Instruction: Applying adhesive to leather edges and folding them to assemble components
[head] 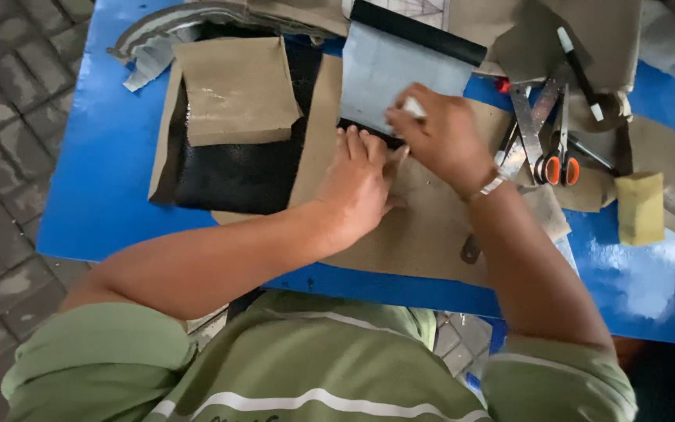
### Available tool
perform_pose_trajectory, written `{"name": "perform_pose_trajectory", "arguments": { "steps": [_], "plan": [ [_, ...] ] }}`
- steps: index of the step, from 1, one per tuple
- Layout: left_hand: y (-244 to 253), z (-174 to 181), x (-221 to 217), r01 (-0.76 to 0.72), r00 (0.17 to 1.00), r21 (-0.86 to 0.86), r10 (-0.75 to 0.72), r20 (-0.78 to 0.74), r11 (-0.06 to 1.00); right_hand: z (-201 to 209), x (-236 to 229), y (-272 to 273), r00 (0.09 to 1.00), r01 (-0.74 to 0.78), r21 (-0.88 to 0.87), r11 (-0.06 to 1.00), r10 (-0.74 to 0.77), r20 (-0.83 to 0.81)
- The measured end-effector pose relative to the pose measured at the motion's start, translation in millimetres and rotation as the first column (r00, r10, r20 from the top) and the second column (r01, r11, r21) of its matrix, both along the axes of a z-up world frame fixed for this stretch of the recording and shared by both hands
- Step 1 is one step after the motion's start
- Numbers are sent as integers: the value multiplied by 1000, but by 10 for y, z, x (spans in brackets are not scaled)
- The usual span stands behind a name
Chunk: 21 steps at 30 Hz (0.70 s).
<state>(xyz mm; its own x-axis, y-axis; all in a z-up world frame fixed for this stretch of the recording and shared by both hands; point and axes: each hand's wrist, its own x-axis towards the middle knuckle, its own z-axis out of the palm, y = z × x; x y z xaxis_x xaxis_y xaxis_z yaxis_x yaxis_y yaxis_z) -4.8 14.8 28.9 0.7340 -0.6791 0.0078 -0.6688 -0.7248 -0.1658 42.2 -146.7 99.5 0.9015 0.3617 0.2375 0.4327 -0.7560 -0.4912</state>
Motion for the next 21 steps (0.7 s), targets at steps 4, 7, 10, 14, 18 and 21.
{"name": "perform_pose_trajectory", "arguments": {
  "steps": [4, 7, 10, 14, 18, 21],
  "plan": [
    [-10, -115, 39, 18, 1000, -159, -15, 20, 987, -86, -175, -427, 988, 139, -44, 989, -142, -63],
    [16, -27, 28, 9, 1000, -197, -5, 19, 980, -158, -246, -614, 986, 162, -59, 985, -165, -35],
    [18, 38, 12, 16, 1000, -157, -16, 5, 987, -226, -185, -555, 991, 130, -76, 989, -128, 29],
    [25, 371, -28, 6, 1000, 18, -5, -29, 1000, -104, -31, -97, 983, 64, -80, 995, -49, 177],
    [-13, 268, 36, 34, 997, 69, -29, -74, 997, -107, 208, 305, 994, 23, -3, 1000, -23, 106],
    [-70, 125, 31, -148, 967, -99, 123, -221, 984, -206, 330, 412, 999, -43, 69, 997, 41, 34]
  ]
}}
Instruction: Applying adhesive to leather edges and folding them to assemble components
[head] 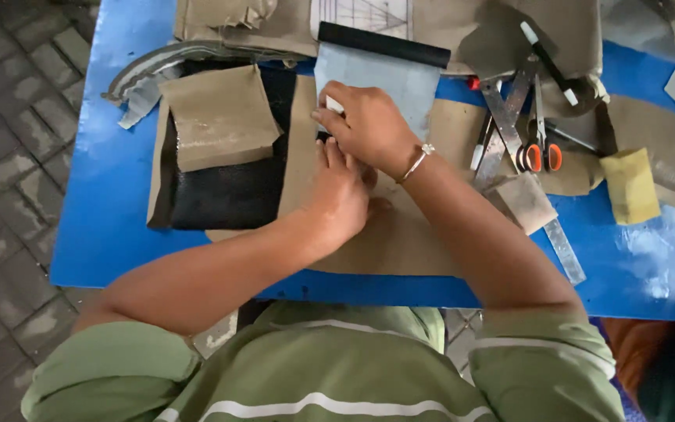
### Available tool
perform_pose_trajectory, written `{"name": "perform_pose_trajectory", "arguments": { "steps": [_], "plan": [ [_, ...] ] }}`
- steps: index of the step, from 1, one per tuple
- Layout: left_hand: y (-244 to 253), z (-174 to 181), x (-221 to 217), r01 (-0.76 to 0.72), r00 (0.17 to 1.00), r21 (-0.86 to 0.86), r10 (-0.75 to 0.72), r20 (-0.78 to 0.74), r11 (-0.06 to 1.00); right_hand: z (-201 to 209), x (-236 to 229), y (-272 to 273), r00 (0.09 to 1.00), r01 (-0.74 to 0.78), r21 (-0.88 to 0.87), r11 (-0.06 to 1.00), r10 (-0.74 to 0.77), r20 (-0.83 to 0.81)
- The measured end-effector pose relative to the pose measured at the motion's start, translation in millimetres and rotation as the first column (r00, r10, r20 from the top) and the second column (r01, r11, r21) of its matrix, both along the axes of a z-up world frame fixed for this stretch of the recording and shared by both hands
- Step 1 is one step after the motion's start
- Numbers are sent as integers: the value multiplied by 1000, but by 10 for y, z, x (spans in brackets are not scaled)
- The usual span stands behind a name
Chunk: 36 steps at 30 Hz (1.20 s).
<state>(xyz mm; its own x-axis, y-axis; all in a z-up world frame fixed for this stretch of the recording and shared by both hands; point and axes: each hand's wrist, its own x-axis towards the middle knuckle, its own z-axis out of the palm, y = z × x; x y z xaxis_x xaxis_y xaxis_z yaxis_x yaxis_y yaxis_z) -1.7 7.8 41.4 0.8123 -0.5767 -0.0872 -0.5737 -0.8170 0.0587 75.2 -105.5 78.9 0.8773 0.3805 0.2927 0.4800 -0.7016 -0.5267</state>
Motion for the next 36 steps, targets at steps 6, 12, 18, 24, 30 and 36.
{"name": "perform_pose_trajectory", "arguments": {
  "steps": [6, 12, 18, 24, 30, 36],
  "plan": [
    [97, -60, 25, 146, 965, 66, -157, 208, 987, 221, -353, -420, 997, 72, 0, 997, -72, -29],
    [157, -65, 78, 133, 960, -76, -109, 259, 988, -75, -451, -1167, 983, 180, -301, 936, -163, 80],
    [287, -287, 418, 237, 898, -240, -117, 425, 941, -514, -486, -1005, 890, 420, -511, 750, -231, 392],
    [481, 91, 606, 273, 947, -311, -199, 252, 910, -17, -689, -819, 996, 72, -488, 870, -84, -2],
    [410, 146, 657, 239, 965, -333, -186, 183, 912, -330, -579, -987, 922, 186, -467, 864, 10, 386],
    [397, 171, 823, 439, 876, -246, -350, 333, 864, -241, -593, -1031, 906, 237, -485, 842, -11, 423]
  ]
}}
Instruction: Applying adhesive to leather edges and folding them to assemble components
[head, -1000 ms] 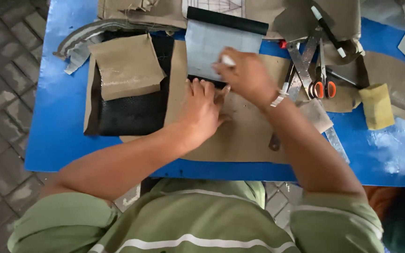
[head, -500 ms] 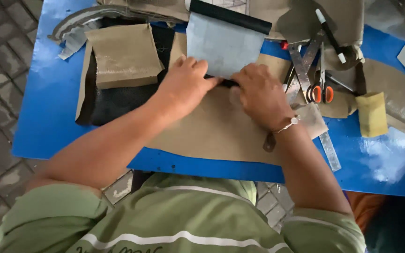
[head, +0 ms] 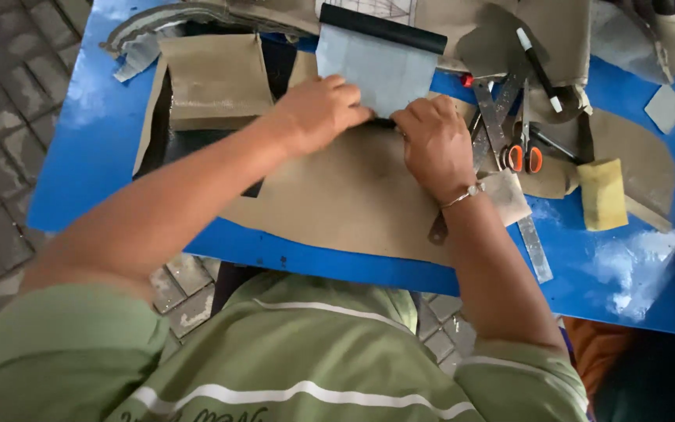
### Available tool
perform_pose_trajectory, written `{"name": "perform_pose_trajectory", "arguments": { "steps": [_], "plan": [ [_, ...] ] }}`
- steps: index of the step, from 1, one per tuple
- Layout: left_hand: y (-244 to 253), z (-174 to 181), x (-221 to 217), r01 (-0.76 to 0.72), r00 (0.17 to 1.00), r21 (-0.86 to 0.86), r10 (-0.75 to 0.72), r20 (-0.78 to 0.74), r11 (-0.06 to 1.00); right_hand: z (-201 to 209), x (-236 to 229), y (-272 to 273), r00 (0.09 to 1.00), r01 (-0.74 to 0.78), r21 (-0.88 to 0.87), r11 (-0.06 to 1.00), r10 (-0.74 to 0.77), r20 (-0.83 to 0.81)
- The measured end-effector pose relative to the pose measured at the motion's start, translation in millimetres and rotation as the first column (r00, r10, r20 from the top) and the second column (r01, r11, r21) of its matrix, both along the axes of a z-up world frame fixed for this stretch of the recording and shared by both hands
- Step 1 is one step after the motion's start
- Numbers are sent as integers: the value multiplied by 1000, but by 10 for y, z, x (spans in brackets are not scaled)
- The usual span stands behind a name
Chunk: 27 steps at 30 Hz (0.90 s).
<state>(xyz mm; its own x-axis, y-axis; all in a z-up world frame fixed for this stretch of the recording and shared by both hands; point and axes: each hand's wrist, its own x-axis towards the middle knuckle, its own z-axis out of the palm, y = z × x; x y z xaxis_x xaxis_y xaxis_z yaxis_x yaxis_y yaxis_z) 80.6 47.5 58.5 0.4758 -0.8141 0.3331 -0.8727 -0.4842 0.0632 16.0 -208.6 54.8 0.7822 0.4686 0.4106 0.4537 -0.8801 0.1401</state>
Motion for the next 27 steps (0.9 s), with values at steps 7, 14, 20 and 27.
{"name": "perform_pose_trajectory", "arguments": {
  "steps": [7, 14, 20, 27],
  "plan": [
    [2, -75, 104, -10, 981, -40, 2, -194, 999, -47, 37, -55, 990, 1, 222, 975, 30, -137],
    [63, -382, 226, 17, 986, -164, -44, -162, 986, 95, 25, -46, 949, 72, 155, 985, -20, -316],
    [-8, -362, 149, -48, 999, -46, 47, -18, 998, -15, 235, -197, 972, -39, 189, 981, 81, -220],
    [-288, -299, -290, -173, 955, 18, 163, 247, 985, -95, 425, -248, 957, 48, 64, 997, -27, -290]
  ]
}}
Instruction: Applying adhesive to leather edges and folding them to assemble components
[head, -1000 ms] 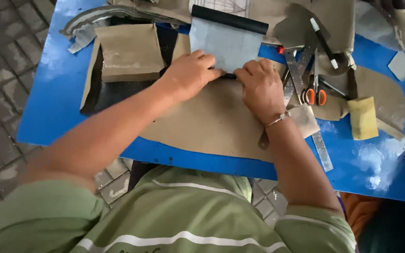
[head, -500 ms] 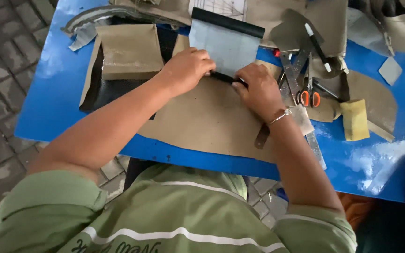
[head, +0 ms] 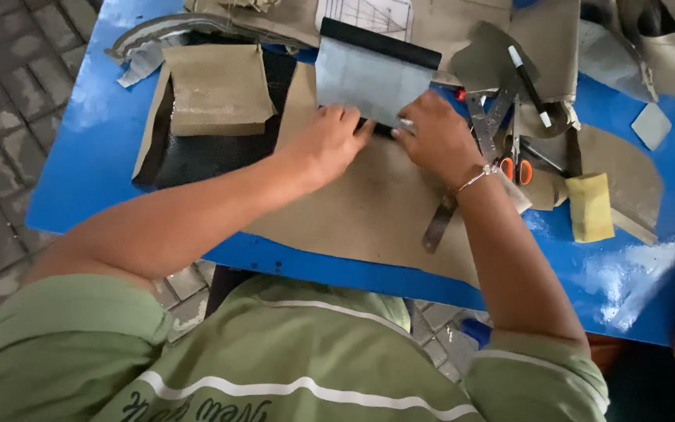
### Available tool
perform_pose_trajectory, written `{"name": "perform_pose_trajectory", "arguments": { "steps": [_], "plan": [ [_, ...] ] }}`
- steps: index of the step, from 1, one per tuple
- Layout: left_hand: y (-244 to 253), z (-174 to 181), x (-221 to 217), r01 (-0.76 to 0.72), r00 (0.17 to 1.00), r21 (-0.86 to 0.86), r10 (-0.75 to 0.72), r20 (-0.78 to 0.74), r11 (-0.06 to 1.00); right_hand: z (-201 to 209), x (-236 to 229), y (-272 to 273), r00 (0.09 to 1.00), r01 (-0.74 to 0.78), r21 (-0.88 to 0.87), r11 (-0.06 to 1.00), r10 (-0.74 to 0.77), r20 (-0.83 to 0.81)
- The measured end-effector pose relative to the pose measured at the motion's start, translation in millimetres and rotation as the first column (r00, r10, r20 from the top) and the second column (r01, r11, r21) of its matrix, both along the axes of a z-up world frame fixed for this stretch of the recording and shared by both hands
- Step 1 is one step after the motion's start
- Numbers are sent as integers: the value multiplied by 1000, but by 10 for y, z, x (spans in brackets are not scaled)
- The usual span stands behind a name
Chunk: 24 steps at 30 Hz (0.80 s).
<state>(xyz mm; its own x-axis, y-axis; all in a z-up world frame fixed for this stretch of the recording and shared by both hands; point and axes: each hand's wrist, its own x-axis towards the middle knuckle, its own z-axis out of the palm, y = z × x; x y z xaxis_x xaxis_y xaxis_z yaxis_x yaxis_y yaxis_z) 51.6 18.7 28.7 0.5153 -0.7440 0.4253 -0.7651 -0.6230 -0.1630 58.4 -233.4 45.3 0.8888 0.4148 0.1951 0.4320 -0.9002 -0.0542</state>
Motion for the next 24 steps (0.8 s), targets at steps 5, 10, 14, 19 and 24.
{"name": "perform_pose_trajectory", "arguments": {
  "steps": [5, 10, 14, 19, 24],
  "plan": [
    [13, -211, -22, -7, 1000, -13, 7, 15, 1000, 449, 35, 231, 995, -97, 637, 765, 68, 70],
    [-33, -340, 21, -25, 995, 57, 30, -91, 998, 689, 122, 641, 996, 75, 647, 759, -30, -80],
    [-2, -84, -32, -75, 871, 63, 96, -482, 995, 674, 228, 947, 919, 323, 701, 635, -35, -392],
    [-56, -328, -17, 3, 989, -125, -21, -148, 992, 424, 419, 1054, 923, 286, 648, 706, -21, -384],
    [-36, -278, -93, 1, 999, -124, -6, -38, 992, 556, 304, 1033, 896, 313, 612, 726, -11, -444]
  ]
}}
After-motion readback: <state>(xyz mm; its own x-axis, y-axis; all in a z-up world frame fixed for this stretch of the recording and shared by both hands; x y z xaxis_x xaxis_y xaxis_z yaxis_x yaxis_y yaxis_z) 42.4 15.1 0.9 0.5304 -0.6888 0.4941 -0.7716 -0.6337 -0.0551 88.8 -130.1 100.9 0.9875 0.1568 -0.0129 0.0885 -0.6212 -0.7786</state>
